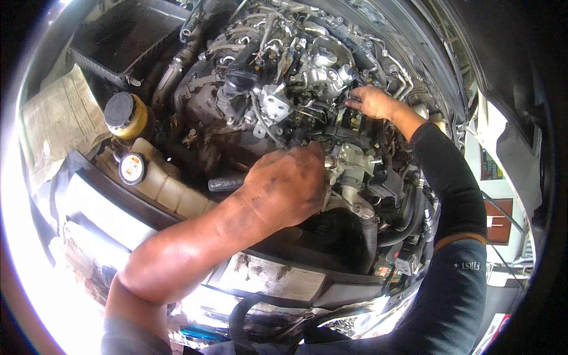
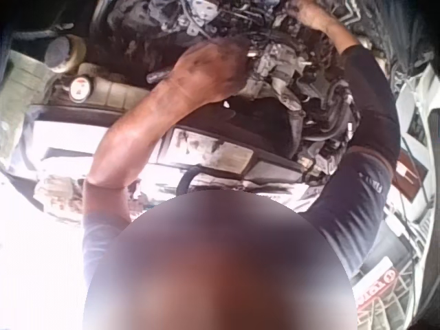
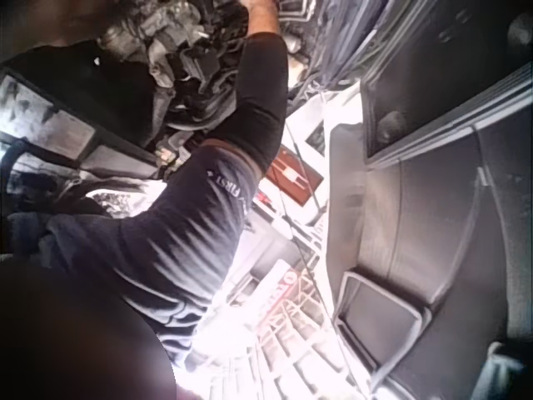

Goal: The person works on a car engine with the hood open, using a wrench to tighten bolts and adjusting hoses and components within the engine bay. The hands move between different parts of the engine, manipulating tools and engine parts throughout the clip.

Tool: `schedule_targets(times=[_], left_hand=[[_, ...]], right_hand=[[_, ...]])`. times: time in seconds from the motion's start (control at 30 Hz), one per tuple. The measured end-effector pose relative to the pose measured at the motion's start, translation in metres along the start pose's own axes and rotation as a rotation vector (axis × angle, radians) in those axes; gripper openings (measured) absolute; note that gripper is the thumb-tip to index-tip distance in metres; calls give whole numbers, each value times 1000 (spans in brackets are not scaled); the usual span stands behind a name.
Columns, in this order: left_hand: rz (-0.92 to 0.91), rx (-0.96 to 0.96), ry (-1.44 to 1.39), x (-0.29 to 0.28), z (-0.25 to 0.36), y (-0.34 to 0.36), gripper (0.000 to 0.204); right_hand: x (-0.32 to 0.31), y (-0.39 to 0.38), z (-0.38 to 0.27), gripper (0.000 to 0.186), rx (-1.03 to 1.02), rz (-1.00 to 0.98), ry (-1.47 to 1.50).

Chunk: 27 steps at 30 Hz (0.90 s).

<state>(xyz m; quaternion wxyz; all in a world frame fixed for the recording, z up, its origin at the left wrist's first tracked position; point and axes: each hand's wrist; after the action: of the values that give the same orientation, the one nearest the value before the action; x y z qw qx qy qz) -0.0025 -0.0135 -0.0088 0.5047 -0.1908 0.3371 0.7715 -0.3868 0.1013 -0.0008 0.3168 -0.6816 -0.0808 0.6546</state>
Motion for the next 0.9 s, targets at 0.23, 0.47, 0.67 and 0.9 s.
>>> schedule_targets(times=[0.23,0.47,0.67,0.9], left_hand=[[25,-24,4,1,1,0,30],[23,186,190,-1,-3,-2,25],[6,164,155,1,-2,-3,20],[0,101,47,1,0,-3,18]], right_hand=[[8,-1,-11,55,128,150,-64],[12,18,11,61,217,-237,29],[-7,-8,-9,46,-5,-43,-119],[2,-3,-16,38,221,125,25]])
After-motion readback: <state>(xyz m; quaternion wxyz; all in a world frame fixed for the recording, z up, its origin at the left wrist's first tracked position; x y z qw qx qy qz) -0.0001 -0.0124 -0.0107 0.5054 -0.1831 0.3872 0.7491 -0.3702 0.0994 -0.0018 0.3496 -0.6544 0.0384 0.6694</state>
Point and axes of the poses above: each hand's wrist, its own y-axis towards the middle knuckle, its own x-axis out of the palm, z = x × y, and after that the axes turned 7 degrees about -x, right-handed
